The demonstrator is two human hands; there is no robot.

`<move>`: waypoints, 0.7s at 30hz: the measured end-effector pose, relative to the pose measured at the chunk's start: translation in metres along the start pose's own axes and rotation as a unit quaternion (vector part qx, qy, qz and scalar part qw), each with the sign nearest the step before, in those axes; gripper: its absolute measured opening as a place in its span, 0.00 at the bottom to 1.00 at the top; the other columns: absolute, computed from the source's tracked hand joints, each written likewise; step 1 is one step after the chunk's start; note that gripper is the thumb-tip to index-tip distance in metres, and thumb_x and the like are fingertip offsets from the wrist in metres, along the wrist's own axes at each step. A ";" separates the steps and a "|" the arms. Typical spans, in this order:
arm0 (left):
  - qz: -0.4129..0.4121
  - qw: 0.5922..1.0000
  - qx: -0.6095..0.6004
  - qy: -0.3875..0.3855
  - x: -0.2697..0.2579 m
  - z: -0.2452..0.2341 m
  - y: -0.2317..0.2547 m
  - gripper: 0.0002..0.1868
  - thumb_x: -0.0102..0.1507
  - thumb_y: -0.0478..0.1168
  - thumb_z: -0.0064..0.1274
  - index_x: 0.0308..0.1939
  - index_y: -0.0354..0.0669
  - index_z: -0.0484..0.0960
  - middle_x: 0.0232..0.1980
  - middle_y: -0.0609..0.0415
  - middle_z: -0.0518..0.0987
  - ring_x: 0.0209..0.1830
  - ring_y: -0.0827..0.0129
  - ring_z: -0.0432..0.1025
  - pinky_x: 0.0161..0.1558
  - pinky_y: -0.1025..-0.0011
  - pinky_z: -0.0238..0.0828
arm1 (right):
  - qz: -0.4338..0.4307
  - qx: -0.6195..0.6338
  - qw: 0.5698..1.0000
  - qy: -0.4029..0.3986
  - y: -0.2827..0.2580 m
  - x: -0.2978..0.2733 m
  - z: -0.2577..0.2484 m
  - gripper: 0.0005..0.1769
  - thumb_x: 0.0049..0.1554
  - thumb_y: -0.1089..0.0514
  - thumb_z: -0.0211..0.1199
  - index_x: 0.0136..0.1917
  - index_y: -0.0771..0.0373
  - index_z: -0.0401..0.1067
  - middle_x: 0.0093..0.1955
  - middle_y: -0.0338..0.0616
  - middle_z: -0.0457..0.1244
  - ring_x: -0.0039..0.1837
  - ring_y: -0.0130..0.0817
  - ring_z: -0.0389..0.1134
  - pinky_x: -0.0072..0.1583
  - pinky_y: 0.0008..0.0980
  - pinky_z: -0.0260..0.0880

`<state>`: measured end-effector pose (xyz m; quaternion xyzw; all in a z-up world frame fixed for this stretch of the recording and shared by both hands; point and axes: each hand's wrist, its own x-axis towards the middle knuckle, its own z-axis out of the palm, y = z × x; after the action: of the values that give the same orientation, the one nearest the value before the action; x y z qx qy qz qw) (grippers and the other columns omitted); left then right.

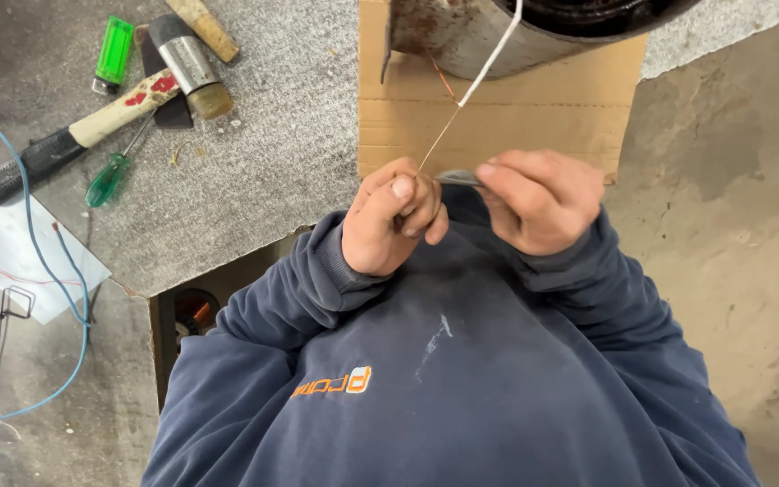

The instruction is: The person scrapes the enamel insulation off the copper wire leads of a motor stator using a small blade, working on one wire end at a time over a piece of cardboard on the workbench. At the end they set the blade down, pick up pliers, and grab a blue cable.

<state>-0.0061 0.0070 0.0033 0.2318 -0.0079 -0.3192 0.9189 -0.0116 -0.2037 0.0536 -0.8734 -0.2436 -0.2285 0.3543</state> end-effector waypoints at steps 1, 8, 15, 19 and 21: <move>-0.005 1.000 0.004 0.001 -0.001 0.001 0.001 0.17 0.75 0.46 0.45 0.34 0.44 0.63 0.30 0.58 0.61 0.28 0.72 0.56 0.38 0.66 0.63 | 0.004 0.001 1.000 0.004 -0.002 0.004 0.002 0.18 0.58 0.68 0.76 0.58 0.63 0.72 0.49 0.49 0.67 0.43 0.45 0.71 0.45 0.38 0.72; -0.019 0.999 0.041 0.008 -0.003 0.003 0.010 0.18 0.74 0.48 0.45 0.34 0.43 0.63 0.29 0.57 0.61 0.27 0.72 0.55 0.35 0.68 0.62 | 0.041 -0.037 0.998 0.006 0.002 0.008 0.008 0.19 0.57 0.73 0.71 0.59 0.61 0.75 0.50 0.47 0.67 0.47 0.44 0.72 0.45 0.36 0.72; 0.013 0.992 0.123 0.029 -0.004 -0.010 0.007 0.17 0.74 0.46 0.46 0.33 0.44 0.63 0.27 0.57 0.60 0.25 0.72 0.54 0.33 0.68 0.63 | 0.078 -0.060 0.995 0.014 0.002 0.028 -0.004 0.15 0.60 0.71 0.74 0.59 0.63 0.74 0.49 0.45 0.67 0.46 0.42 0.71 0.46 0.37 0.72; 0.026 0.989 0.142 0.032 0.000 -0.014 0.016 0.16 0.73 0.45 0.45 0.32 0.43 0.66 0.25 0.57 0.62 0.24 0.73 0.58 0.31 0.68 0.66 | -0.004 -0.063 0.996 -0.070 -0.016 0.026 -0.010 0.22 0.46 0.69 0.71 0.56 0.63 0.80 0.46 0.45 0.69 0.38 0.39 0.69 0.41 0.38 0.71; 0.038 0.928 0.367 0.048 0.006 -0.013 0.034 0.13 0.72 0.40 0.46 0.33 0.40 0.72 0.26 0.56 0.66 0.26 0.68 0.65 0.33 0.68 0.68 | 0.027 -0.048 0.998 -0.041 -0.016 0.038 -0.015 0.16 0.47 0.70 0.71 0.51 0.65 0.78 0.43 0.47 0.68 0.40 0.44 0.72 0.41 0.38 0.72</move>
<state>0.0204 0.0326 0.0061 0.5672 -0.0891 -0.2479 0.7804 0.0049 -0.1946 0.0932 -0.9043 -0.2232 -0.1942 0.3076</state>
